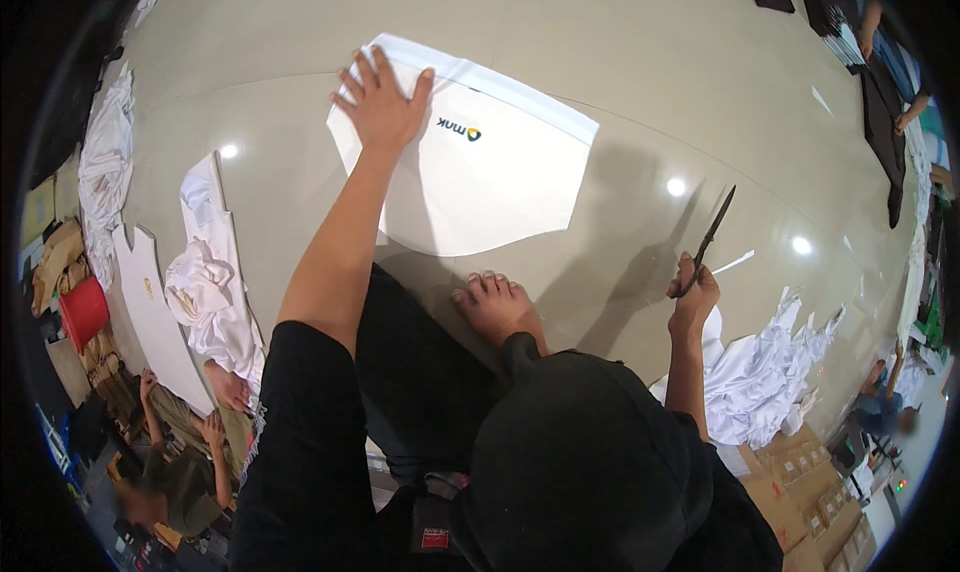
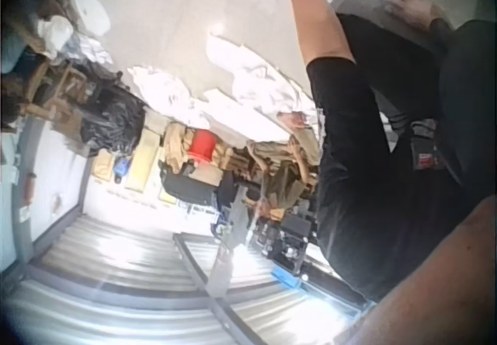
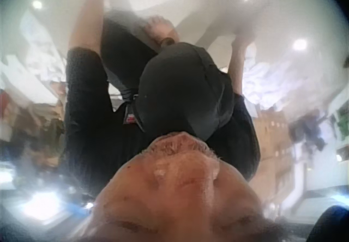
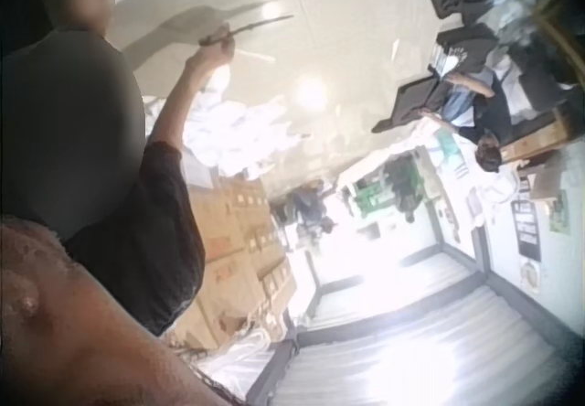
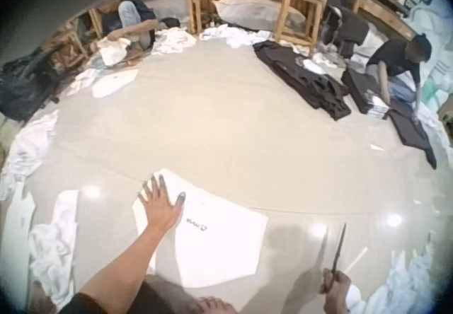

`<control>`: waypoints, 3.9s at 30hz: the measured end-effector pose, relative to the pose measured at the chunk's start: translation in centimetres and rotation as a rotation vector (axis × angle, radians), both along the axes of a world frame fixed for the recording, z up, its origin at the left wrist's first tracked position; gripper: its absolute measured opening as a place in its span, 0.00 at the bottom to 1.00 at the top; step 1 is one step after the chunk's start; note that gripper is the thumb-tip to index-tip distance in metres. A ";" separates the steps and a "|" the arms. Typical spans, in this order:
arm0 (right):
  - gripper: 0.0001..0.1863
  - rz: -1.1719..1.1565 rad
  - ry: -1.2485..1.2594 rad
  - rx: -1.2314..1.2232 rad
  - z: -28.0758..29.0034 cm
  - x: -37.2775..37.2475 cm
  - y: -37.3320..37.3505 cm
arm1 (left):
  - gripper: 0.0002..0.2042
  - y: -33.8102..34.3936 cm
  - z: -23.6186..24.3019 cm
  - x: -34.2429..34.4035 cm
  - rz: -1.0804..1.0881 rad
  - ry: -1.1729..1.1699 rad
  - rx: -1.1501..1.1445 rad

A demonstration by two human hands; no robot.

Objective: The person sits on the floor and uses scissors to cut a stack of white fabric pieces into a specific shape. They hold the fabric with one hand and cut along the edges with the other, occasionally adjusting the stack.

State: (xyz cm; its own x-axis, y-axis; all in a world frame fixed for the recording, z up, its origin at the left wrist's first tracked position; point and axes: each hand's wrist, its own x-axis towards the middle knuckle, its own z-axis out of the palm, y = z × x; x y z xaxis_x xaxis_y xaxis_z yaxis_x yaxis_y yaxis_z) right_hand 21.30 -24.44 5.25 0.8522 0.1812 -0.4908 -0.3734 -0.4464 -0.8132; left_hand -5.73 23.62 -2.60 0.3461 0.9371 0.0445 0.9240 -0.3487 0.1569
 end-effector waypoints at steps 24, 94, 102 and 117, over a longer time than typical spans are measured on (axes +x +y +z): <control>0.19 0.439 0.379 -0.090 1.7 -6.7 -10.0 | 0.44 -13.5 2.4 6.8 -0.362 -0.151 -0.082; 0.14 0.599 0.437 -0.044 -1.2 -9.8 -6.9 | 0.43 -16.3 1.7 4.9 -0.223 -0.056 -0.036; 0.14 0.577 0.446 -0.066 -0.5 -9.9 -6.5 | 0.43 -16.3 1.8 5.0 -0.222 -0.063 -0.049; 0.18 0.535 0.469 0.006 -0.8 -8.9 -3.8 | 0.43 -16.3 1.8 4.9 -0.223 -0.056 -0.067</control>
